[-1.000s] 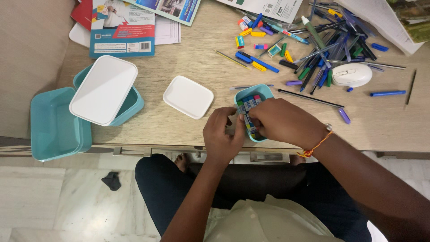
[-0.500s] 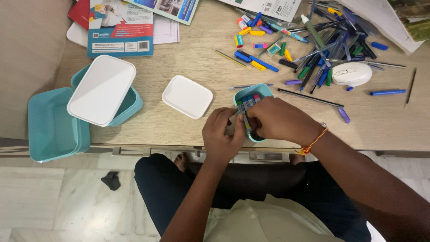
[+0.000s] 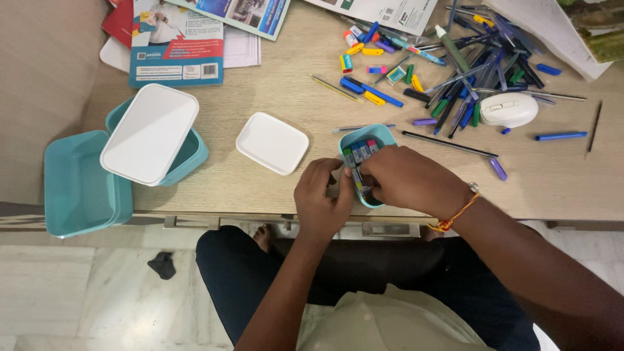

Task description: The person sorts various erasers and pens scattered across a desk, placing the erasers into a small blue plastic container and moving pens into a pile.

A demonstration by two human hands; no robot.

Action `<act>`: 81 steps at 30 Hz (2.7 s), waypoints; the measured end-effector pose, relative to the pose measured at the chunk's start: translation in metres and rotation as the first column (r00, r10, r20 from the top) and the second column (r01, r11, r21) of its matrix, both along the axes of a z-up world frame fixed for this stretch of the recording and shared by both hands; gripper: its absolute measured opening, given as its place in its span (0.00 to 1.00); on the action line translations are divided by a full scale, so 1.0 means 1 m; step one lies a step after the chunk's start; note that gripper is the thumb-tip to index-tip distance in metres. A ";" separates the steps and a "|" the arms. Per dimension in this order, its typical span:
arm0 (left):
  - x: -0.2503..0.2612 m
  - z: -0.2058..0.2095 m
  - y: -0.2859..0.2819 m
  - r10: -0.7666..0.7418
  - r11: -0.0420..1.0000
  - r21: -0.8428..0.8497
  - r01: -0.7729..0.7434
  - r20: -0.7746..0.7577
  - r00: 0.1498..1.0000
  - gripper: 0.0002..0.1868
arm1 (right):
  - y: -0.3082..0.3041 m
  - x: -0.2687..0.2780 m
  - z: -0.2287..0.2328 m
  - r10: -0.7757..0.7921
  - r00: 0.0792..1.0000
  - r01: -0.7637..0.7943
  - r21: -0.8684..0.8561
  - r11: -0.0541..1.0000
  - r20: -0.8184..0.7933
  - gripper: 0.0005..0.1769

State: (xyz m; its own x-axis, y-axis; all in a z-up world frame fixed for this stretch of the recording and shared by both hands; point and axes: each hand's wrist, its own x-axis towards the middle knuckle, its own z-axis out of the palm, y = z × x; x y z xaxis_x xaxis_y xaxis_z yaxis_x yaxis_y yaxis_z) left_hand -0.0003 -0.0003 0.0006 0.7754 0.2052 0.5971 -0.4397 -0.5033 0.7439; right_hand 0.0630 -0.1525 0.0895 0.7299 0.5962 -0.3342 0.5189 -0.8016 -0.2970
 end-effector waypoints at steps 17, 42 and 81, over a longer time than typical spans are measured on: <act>0.001 0.003 0.005 -0.056 0.996 -0.073 0.053 -0.035 0.998 0.04 | -0.029 0.118 0.003 -0.203 0.900 0.060 0.352 0.934 0.386 0.10; 0.001 -0.009 0.006 -0.060 0.998 -0.025 0.059 -0.030 0.998 0.12 | -0.028 0.169 -0.061 -0.146 0.840 -0.027 0.310 0.950 0.522 0.13; -0.001 -0.002 0.001 -0.066 0.997 -0.050 0.066 0.003 0.998 0.09 | -0.030 0.015 0.032 -0.059 0.992 0.031 0.229 0.973 0.114 0.16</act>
State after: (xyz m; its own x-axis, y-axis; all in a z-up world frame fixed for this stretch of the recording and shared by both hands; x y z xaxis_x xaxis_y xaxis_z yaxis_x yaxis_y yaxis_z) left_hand -0.0010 0.0009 -0.0014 0.7877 0.1836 0.5881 -0.4714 -0.4351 0.7671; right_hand 0.0777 -0.1824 0.1211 0.7840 0.6121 -0.1033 0.5263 -0.7438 -0.4120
